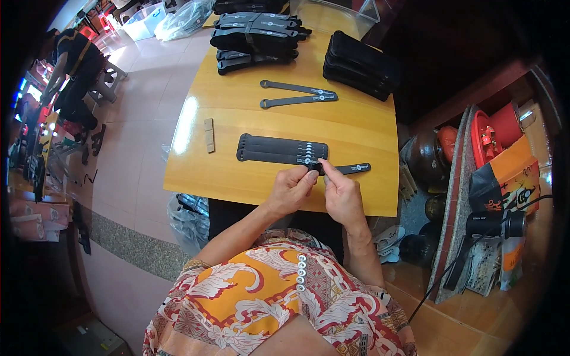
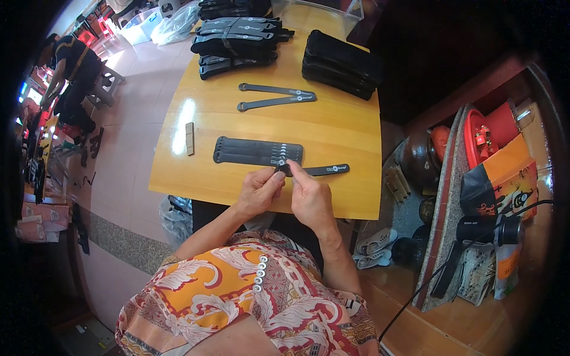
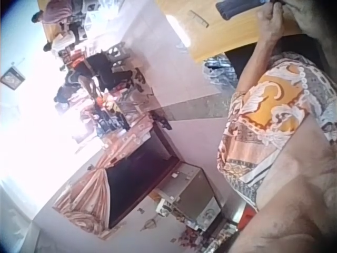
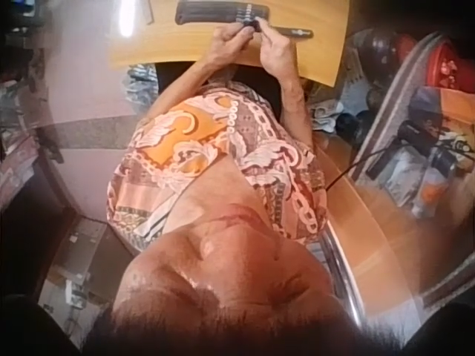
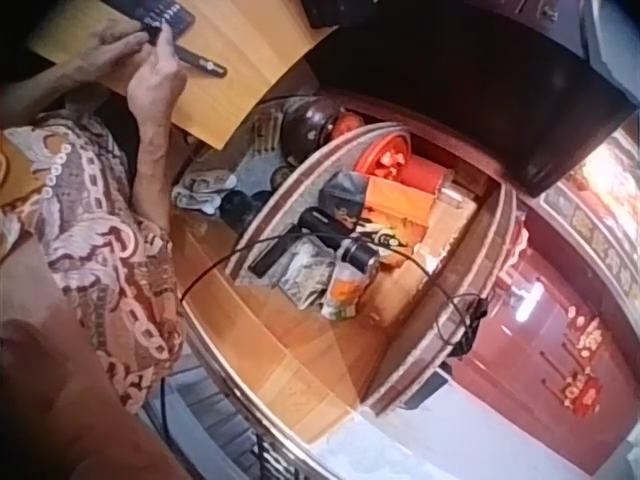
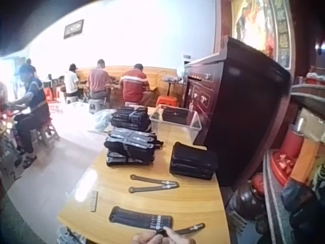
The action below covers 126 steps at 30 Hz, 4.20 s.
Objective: Assembling black straps by inserting and securing small pins or fasteners.
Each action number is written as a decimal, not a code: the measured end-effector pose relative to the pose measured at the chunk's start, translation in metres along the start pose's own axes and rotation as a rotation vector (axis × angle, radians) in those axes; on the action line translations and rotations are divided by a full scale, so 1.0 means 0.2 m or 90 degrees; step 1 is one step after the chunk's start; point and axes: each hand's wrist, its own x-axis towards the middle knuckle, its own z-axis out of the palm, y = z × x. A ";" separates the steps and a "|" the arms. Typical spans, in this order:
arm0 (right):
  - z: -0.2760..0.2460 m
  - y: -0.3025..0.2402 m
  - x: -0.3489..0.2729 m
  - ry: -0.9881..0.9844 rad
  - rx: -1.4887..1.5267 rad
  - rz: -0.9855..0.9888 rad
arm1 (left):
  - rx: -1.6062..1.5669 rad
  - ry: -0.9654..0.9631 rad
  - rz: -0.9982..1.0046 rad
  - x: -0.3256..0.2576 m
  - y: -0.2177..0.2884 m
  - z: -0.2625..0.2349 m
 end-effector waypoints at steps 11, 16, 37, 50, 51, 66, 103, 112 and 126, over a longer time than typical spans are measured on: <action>-0.25 0.02 0.05 -0.050 -0.073 0.176 | -0.157 0.072 -0.103 -0.04 0.02 0.01; -0.35 0.00 -0.03 -0.059 -0.082 0.132 | -0.298 0.120 -0.153 0.01 0.04 -0.01; -0.13 0.14 0.04 0.236 -0.175 0.109 | -0.311 -0.116 -0.322 -0.06 0.09 0.03; -0.97 0.42 0.62 0.765 -0.525 0.186 | -0.344 -0.142 -0.408 -0.31 0.15 -0.33; -1.04 0.44 0.62 0.754 -0.575 0.194 | -0.338 -0.135 -0.430 -0.32 0.15 -0.40; 0.27 0.27 0.64 0.074 -0.413 -0.344 | -0.589 0.126 -0.182 -0.25 0.10 -0.58; 0.21 -0.33 0.05 -0.173 -0.106 -0.208 | -0.525 0.174 -0.189 -0.09 0.21 -0.44; 0.20 -0.33 0.05 -0.177 -0.092 -0.188 | -0.478 0.198 -0.183 -0.09 0.20 -0.42; 0.21 -0.35 0.04 -0.220 -0.094 -0.127 | -0.414 0.233 -0.141 -0.10 0.17 -0.41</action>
